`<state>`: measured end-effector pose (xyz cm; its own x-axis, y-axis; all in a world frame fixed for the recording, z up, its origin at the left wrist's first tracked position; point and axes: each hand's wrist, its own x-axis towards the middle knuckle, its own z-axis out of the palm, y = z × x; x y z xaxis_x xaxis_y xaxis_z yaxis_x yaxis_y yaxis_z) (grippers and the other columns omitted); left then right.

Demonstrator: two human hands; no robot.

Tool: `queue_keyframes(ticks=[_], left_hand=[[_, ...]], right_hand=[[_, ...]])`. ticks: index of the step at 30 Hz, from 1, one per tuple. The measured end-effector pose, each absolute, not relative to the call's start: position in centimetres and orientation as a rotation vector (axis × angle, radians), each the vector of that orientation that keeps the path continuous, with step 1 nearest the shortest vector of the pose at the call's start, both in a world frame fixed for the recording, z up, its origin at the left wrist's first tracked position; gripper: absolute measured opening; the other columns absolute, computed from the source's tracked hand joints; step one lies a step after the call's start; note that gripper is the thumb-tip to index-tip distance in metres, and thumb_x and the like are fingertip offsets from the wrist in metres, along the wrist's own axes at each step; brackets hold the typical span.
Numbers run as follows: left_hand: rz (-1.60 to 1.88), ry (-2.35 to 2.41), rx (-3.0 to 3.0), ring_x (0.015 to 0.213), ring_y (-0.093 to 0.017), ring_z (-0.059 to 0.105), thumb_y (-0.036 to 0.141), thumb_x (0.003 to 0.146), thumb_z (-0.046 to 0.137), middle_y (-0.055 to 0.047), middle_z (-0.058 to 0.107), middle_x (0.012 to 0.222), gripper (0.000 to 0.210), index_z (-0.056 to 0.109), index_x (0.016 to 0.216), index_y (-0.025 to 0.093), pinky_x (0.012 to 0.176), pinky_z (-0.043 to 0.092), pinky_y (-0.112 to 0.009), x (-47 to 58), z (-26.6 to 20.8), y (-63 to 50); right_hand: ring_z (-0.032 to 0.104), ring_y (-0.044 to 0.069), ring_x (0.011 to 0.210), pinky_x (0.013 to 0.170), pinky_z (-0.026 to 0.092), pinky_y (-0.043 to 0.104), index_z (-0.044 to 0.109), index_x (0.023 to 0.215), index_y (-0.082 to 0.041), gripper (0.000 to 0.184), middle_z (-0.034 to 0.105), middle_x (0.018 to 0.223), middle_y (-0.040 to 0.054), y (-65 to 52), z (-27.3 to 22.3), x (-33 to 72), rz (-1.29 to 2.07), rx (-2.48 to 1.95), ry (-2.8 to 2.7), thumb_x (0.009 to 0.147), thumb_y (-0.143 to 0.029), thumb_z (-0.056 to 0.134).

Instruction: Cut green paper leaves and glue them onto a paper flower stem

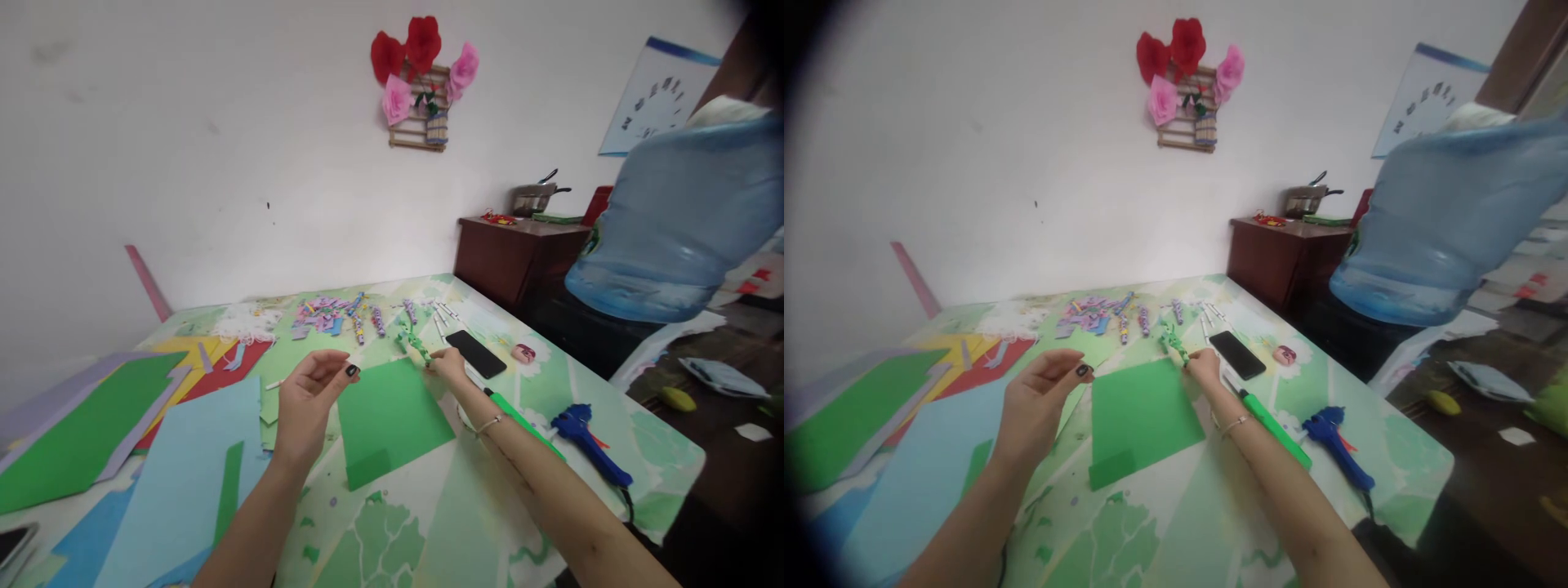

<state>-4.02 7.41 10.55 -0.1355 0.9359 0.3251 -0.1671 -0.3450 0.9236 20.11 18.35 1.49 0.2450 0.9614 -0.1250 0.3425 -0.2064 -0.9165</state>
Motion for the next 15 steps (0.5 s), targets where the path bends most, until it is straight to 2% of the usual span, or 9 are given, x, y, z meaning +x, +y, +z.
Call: queue_keyframes(ticks=[5, 12, 15], left_hand=[[1.613, 0.942, 1.253, 0.064, -0.01, 0.063, 0.025, 0.071, 0.075, 0.002, 0.068, 0.069, 0.021, 0.064, 0.088, 0.017, 0.065, 0.049, -0.02, -4.4, 10.9, 7.3], [1.562, 0.938, 1.273, 0.063, -0.011, 0.062, 0.028, 0.075, 0.071, 0.0, 0.068, 0.069, 0.02, 0.063, 0.09, 0.017, 0.065, 0.05, -0.023, -4.6, 11.2, 6.9], [1.54, 0.935, 1.298, 0.062, -0.011, 0.062, 0.028, 0.077, 0.069, 0.0, 0.068, 0.07, 0.018, 0.063, 0.09, 0.017, 0.065, 0.05, -0.022, -4.4, 11.3, 6.8]], right_hand=[[0.059, 0.024, 0.1, 0.083, 0.05, 0.038, 0.058, 0.113, -0.011, 0.033, 0.057, 0.116, 0.0083, 18.8, 3.3, 19.7, 0.925, -1.906, -1.241, 0.088, -0.032, 0.057], [0.059, 0.021, 0.1, 0.083, 0.051, 0.04, 0.055, 0.117, -0.014, 0.033, 0.057, 0.117, 0.0103, 17.4, 5.5, 20.4, 0.848, -1.906, -1.342, 0.09, -0.031, 0.055], [0.062, 0.017, 0.09, 0.077, 0.053, 0.036, 0.055, 0.115, -0.014, 0.029, 0.06, 0.111, 0.0082, 14.4, 6.1, 21.8, 0.839, -1.835, -1.418, 0.09, -0.029, 0.056]])
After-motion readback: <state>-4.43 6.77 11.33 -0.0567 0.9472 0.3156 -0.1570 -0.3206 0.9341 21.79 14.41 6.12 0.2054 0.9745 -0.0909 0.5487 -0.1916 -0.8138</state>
